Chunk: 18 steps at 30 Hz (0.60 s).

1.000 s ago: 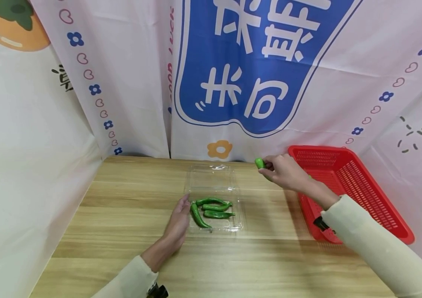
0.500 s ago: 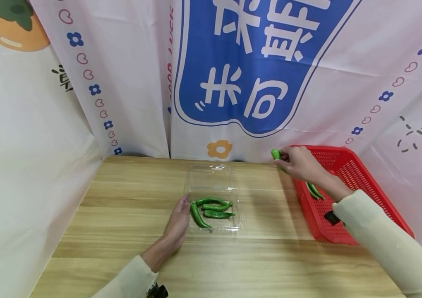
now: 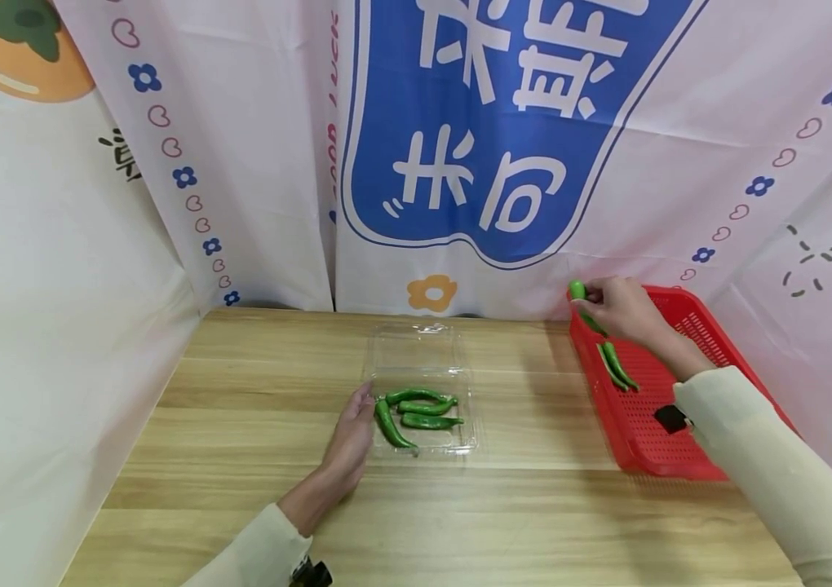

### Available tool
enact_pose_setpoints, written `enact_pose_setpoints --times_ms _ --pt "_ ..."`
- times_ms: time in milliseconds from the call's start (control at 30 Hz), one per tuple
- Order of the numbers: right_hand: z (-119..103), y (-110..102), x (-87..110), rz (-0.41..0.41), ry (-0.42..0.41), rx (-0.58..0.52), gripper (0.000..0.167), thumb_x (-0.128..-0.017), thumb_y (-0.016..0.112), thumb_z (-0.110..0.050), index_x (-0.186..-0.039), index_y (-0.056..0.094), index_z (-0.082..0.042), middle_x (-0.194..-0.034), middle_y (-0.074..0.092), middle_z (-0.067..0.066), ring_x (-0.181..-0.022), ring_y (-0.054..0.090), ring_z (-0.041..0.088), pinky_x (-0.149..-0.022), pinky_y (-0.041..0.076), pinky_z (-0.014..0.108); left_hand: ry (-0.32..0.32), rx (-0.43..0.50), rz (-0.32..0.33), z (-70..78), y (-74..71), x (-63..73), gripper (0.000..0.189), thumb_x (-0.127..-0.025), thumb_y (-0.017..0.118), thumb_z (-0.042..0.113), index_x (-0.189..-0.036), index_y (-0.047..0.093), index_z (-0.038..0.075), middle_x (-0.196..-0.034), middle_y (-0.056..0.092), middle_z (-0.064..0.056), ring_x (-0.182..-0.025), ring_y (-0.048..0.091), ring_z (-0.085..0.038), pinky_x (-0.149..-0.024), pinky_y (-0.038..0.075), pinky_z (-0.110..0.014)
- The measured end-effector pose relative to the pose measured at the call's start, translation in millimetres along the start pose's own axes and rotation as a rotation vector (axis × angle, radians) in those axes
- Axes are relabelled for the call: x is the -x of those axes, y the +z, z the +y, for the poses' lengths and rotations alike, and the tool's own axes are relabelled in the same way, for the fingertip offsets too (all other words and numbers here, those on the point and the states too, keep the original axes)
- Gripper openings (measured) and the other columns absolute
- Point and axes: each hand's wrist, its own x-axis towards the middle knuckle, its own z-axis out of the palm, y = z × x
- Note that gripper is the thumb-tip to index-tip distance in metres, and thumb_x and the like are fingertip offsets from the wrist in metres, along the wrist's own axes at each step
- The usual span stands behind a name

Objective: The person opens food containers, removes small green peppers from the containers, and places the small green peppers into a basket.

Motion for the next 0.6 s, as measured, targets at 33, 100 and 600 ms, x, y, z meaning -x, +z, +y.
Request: enact_pose_setpoints --times_ms 33,100,600 --pt "4 -1 -0.3 -0.003 0.013 -0.003 0.022 -0.101 0.072 -0.013 -0.083 0.065 -0.002 -0.068 0.055 0.007 -0.061 0.05 0.02 -0.052 0.038 0.026 0.0 0.001 0.001 -0.4 0.2 -0.3 0.057 -0.117 0.026 0.022 -0.17 0.012 0.01 -0.177 0.004 -0.019 -0.162 0.0 -0.043 -0.13 0.004 -0.064" --pt "11 -3 -0.7 -0.003 0.029 -0.009 0.025 -0.101 0.072 -0.014 -0.08 0.063 -0.003 -0.067 0.053 0.006 -0.061 0.048 0.019 -0.051 0.037 0.026 0.0 0.001 0.005 -1.0 0.5 -0.9 0.057 -0.117 0.027 0.022 -0.17 0.012 0.01 -0.177 0.005 -0.019 -0.162 0.001 -0.043 -0.13 0.004 -0.064" --pt "58 -6 -2.6 0.005 0.147 -0.005 0.025 -0.102 0.071 -0.018 -0.087 0.065 0.001 -0.067 0.055 0.007 -0.062 0.05 0.02 -0.051 0.038 0.026 0.003 -0.001 0.01 -0.9 0.5 -1.2 0.057 -0.117 0.027 0.021 -0.17 0.011 0.007 -0.177 0.004 -0.021 -0.162 0.0 -0.043 -0.13 0.004 -0.063"
